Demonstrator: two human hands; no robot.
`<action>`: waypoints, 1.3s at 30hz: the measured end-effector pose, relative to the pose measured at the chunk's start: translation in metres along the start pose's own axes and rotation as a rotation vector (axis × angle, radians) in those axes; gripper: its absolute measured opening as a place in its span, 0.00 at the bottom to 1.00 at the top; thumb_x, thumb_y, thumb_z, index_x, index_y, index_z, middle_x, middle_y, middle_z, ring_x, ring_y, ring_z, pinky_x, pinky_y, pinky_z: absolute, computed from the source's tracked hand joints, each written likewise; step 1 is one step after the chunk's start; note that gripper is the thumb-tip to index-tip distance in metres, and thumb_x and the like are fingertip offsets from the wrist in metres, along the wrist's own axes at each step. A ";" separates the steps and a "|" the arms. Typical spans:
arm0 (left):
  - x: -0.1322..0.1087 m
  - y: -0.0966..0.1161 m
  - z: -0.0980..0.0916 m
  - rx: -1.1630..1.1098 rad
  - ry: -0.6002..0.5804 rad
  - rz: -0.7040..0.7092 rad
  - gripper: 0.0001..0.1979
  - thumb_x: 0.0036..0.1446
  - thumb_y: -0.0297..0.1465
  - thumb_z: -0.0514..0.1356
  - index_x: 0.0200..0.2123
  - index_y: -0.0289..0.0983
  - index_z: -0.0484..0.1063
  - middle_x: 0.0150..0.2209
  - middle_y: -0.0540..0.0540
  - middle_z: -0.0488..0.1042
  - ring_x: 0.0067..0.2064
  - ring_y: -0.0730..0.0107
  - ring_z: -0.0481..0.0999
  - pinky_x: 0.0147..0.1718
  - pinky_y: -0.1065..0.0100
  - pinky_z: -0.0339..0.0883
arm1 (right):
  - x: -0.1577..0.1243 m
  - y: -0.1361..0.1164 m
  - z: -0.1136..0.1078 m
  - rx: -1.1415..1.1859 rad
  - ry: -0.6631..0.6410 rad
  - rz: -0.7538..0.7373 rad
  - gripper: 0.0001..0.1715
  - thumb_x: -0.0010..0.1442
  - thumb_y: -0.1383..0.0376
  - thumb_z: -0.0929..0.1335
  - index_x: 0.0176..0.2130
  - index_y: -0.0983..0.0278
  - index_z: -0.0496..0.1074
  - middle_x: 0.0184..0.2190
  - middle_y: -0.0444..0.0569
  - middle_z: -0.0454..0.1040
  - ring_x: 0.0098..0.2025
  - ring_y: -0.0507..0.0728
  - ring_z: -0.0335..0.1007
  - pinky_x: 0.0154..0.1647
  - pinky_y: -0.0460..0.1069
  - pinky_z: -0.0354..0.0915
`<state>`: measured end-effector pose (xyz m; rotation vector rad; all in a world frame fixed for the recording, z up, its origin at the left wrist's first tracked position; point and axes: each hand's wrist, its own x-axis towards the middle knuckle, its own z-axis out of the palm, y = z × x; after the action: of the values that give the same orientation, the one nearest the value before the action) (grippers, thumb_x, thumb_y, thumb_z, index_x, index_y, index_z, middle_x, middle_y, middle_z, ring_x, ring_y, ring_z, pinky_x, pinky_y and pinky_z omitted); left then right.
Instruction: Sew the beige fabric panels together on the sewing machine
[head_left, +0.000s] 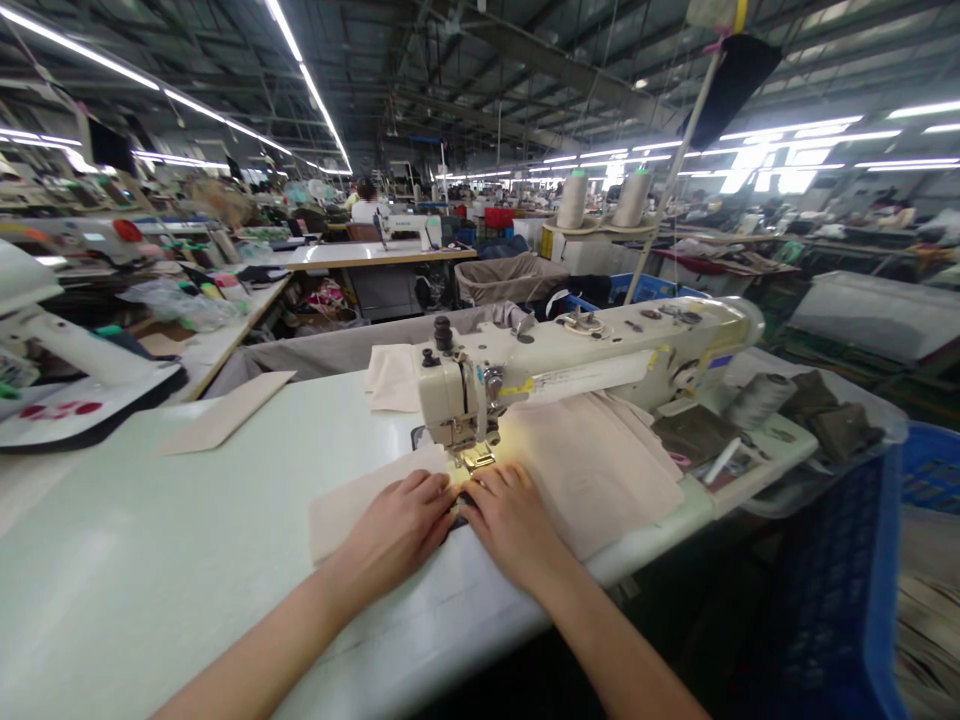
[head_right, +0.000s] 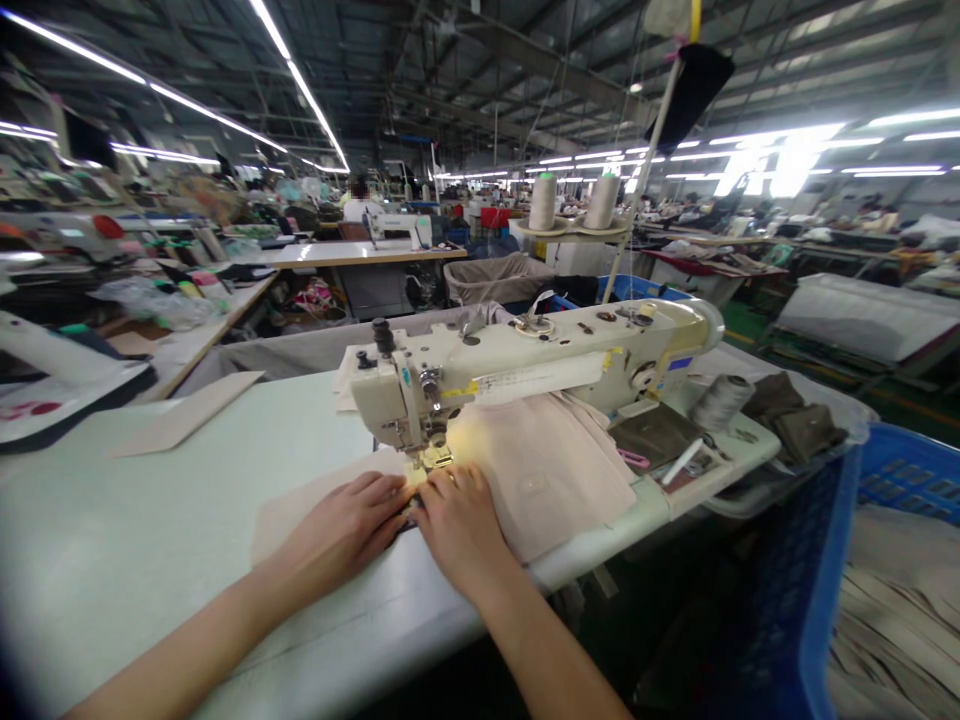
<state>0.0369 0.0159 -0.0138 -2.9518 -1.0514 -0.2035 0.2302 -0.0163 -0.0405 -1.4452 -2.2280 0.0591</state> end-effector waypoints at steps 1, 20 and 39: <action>0.002 -0.004 0.000 0.002 0.007 0.004 0.12 0.71 0.34 0.51 0.46 0.39 0.74 0.44 0.43 0.74 0.45 0.59 0.72 0.45 0.58 0.71 | 0.003 0.001 0.000 -0.012 0.001 0.004 0.06 0.69 0.63 0.69 0.46 0.61 0.74 0.46 0.50 0.76 0.52 0.63 0.68 0.60 0.62 0.60; 0.017 -0.034 -0.002 -0.054 0.081 0.026 0.15 0.71 0.33 0.51 0.53 0.39 0.73 0.49 0.41 0.75 0.52 0.57 0.73 0.54 0.56 0.71 | -0.021 -0.008 0.011 0.099 0.132 -0.021 0.09 0.67 0.67 0.70 0.48 0.63 0.75 0.47 0.51 0.76 0.51 0.61 0.70 0.61 0.60 0.62; 0.023 -0.064 -0.011 -0.243 0.030 0.066 0.22 0.66 0.24 0.47 0.54 0.41 0.75 0.54 0.43 0.78 0.55 0.63 0.76 0.57 0.60 0.69 | -0.025 0.001 0.008 0.359 0.241 0.026 0.12 0.69 0.70 0.63 0.48 0.64 0.74 0.47 0.54 0.76 0.50 0.60 0.71 0.56 0.56 0.68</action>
<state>0.0130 0.0798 -0.0025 -3.1795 -0.9888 -0.4014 0.2357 -0.0357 -0.0567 -1.2151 -1.8892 0.2651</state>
